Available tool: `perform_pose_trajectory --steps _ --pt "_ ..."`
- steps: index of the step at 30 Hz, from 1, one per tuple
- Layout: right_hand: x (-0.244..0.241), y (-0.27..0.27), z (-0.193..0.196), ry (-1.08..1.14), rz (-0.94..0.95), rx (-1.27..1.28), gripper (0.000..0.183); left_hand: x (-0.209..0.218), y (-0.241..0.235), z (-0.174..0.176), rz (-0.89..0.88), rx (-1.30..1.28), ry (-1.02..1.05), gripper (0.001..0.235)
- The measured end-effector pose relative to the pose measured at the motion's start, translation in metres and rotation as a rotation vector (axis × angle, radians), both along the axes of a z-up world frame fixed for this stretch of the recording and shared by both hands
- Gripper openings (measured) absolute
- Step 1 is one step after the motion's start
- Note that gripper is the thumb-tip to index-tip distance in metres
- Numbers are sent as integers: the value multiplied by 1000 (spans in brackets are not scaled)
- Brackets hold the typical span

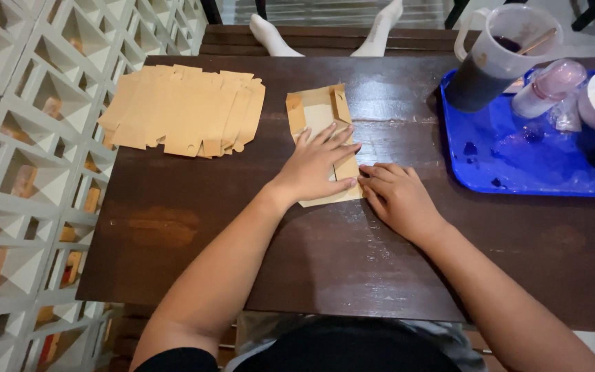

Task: The person assembles a flat cardboard piece into a box-like structure by folding and pressing the flaps. They use a small black tool to crease the edges and secure the folds, working on a wooden table with a stack of similar cardboard pieces nearby.

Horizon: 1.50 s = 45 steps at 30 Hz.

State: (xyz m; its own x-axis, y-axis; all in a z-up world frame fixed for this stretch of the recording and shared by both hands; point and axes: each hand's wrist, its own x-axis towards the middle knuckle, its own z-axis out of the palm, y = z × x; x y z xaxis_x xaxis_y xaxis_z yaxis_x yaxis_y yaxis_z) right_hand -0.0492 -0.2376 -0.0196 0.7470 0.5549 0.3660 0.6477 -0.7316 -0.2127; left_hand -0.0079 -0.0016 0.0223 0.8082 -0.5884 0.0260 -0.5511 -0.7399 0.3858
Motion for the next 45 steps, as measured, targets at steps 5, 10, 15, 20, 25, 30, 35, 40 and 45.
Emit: perform_pose_trajectory --steps 5,10,15,20,25,30,35,40,45 --pt "-14 -5 5 18 13 -48 18 -2 0 3 0 -10 14 67" --pt "-14 -6 3 -34 18 -47 18 -2 -1 5 1 -9 25 66" --pt "-5 -3 -8 -111 24 -59 18 -5 -2 7 6 -10 21 68" --pt "-4 -4 0 -15 -2 -86 22 -4 -1 4 5 -9 9 69" --pt "-14 -9 9 54 20 -126 31 -4 0 6 6 -2 13 70" --pt "-18 -13 7 85 5 -154 32 -5 -1 8 6 -21 28 68" --pt "-24 -4 15 91 -13 -254 40 -5 -2 7 12 -6 25 69" --pt "-24 1 18 130 -26 -294 46 -6 -2 6 13 -9 14 69" --pt "-21 5 22 187 -38 -352 54 -4 -2 1 14 -1 10 70"
